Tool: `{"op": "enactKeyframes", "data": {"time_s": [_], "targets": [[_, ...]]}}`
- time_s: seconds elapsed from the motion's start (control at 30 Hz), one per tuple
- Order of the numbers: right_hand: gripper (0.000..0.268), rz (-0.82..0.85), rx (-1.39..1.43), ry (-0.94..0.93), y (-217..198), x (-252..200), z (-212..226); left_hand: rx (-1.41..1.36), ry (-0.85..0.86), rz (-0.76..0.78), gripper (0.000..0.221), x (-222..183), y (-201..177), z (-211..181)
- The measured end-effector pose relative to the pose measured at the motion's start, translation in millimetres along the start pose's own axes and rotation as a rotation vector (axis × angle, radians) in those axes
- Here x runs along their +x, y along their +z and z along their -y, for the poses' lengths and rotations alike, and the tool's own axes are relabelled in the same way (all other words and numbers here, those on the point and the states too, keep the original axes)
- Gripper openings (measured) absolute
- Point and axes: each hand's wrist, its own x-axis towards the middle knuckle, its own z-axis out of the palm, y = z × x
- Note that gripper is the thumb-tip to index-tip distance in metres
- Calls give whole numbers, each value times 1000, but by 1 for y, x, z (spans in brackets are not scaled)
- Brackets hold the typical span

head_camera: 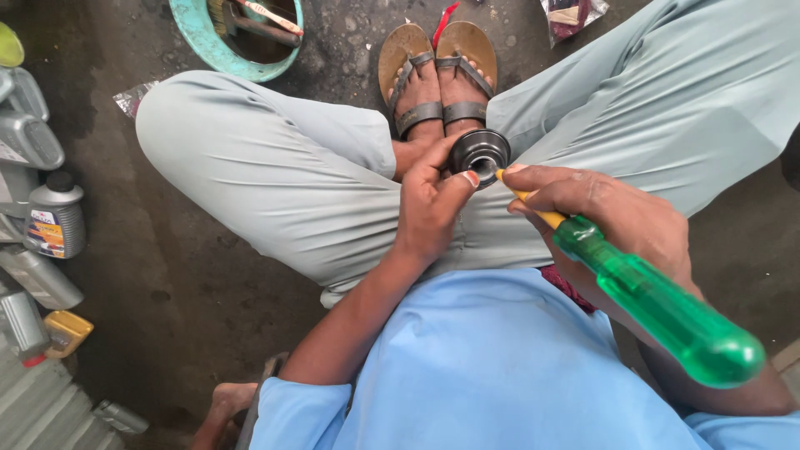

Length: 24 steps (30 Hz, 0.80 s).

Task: The recorder is servicing or cleaning a motorcycle carburetor component while sitting on the floor.

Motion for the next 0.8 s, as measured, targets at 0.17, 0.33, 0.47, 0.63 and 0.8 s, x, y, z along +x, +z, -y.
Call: {"op": "enactKeyframes", "data": {"time_s": [0.17,0.33,0.47,0.63,0.8], "targets": [[26,138,-24,-87,1,-1,-3,575,129,-208,43,4,21,-19],[20,73,-45,-114,23,-13,-16,698,201,-271,44,10,19,-13],[18,-41,-62,-133,28,-16,-20,703,200,-275,44,10,19,-15],[20,-58,-42,-155,22,-14,-21,612,136,-303,47,12,21,-16],[24,-79,-49,-173,22,-18,-32,232,61,-59,59,9,8,-12]]}}
